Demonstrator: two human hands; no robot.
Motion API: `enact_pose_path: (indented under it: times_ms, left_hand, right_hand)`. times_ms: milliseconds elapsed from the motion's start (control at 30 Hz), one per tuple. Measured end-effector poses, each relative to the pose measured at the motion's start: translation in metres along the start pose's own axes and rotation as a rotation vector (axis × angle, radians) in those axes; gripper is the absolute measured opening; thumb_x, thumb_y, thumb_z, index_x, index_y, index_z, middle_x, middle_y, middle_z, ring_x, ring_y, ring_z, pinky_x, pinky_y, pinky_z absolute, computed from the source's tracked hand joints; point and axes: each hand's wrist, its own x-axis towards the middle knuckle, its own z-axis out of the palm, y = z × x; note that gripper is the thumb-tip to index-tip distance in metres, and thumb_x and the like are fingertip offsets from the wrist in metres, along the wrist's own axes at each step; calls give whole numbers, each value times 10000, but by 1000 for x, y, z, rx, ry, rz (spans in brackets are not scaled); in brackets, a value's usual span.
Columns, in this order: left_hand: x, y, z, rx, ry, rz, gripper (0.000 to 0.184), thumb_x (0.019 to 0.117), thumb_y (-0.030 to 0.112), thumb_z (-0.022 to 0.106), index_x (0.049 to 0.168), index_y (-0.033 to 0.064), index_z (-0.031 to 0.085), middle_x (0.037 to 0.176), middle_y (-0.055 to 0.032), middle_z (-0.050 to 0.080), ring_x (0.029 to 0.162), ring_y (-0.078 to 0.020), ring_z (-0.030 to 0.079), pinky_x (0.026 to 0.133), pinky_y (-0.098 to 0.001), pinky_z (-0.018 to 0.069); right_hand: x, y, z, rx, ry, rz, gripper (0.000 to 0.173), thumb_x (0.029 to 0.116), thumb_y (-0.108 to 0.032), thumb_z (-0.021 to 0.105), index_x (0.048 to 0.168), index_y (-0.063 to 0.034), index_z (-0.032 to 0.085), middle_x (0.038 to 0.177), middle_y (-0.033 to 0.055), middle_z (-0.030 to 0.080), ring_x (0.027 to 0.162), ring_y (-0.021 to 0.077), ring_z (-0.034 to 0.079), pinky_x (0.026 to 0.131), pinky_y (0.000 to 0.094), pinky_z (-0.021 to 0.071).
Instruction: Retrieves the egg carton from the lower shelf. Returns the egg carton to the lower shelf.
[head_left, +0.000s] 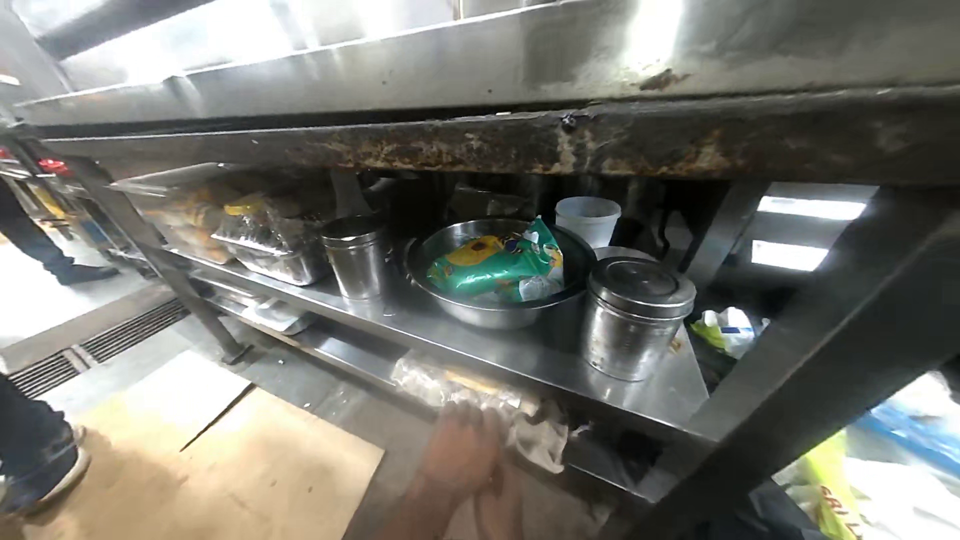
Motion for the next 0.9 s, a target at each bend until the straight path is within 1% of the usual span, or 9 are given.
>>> enact_pose_path:
  times_ms: [100, 233, 400, 467, 567, 633, 733, 833, 900]
  left_hand:
    - [11, 4, -7, -90, -223, -39, 266, 1032, 207, 469, 1144, 22, 624, 1003, -174, 714, 1016, -346, 703, 894, -490, 557]
    - [16, 21, 3, -141, -271, -104, 259, 1021, 200, 485, 1168, 35, 620, 1040, -173, 715, 1052, -343, 697, 913, -487, 555]
    - [35, 30, -13, -187, -432, -138, 347, 1039, 225, 470, 1301, 13, 557, 1187, -219, 677, 1167, -390, 640, 1005, -541, 494]
    - [42, 33, -17, -203, -482, -148, 371, 1041, 185, 463, 1360, 8, 525, 1230, -229, 664, 1202, -400, 623, 1041, -564, 463]
    - [48, 37, -15, -175, -465, -162, 353, 1040, 169, 450, 1352, 31, 538, 1194, -201, 684, 1171, -381, 644, 1022, -559, 476]
    - [48, 39, -16, -149, -471, -173, 344, 1043, 167, 443, 1348, 42, 543, 1190, -189, 689, 1167, -371, 647, 1018, -545, 481]
    - [50, 40, -17, -138, -498, -188, 351, 1047, 169, 442, 1364, 51, 537, 1214, -186, 683, 1191, -367, 636, 1030, -544, 473]
    - [48, 42, -14, -120, -471, -198, 347, 1055, 197, 433, 1347, 55, 557, 1197, -177, 694, 1174, -361, 649, 1018, -539, 484]
    - [46, 43, -13, -104, -462, -202, 342, 1056, 196, 431, 1346, 69, 559, 1194, -166, 696, 1168, -356, 651, 1014, -534, 486]
  right_hand:
    - [8, -1, -5, -100, -57, 10, 208, 832, -95, 646, 988, 25, 714, 923, 113, 695, 893, 168, 681, 823, 370, 578]
    - [8, 12, -23, -230, -90, -45, 304, 875, -175, 615, 1075, 22, 731, 1075, 177, 689, 1094, 263, 638, 997, 457, 510]
    - [10, -9, -20, -441, 65, 76, 324, 911, -230, 630, 1085, 25, 730, 1068, 202, 714, 1059, 350, 677, 959, 561, 519]
    - [8, -27, -16, -413, 141, 195, 251, 945, -190, 654, 1010, 31, 754, 1021, 211, 729, 1013, 370, 685, 934, 587, 503]
    - [8, -21, -8, -274, 289, 272, 143, 909, -114, 690, 824, -5, 725, 810, 133, 707, 799, 265, 679, 776, 509, 538]
    - [3, -16, -3, -244, 335, 286, 143, 921, -108, 692, 810, -19, 708, 752, 103, 678, 733, 229, 662, 723, 478, 540]
    - [-5, -9, 3, -206, 414, 199, 142, 905, -88, 700, 788, -11, 679, 709, 82, 633, 667, 189, 621, 657, 420, 531]
    - [-13, 6, 6, -185, 436, 9, 151, 828, -120, 672, 710, -43, 617, 727, 49, 584, 660, 143, 583, 613, 339, 510]
    - [-17, 10, 3, -220, 409, -94, 140, 807, -155, 647, 718, -47, 649, 763, 50, 599, 694, 139, 601, 624, 312, 524]
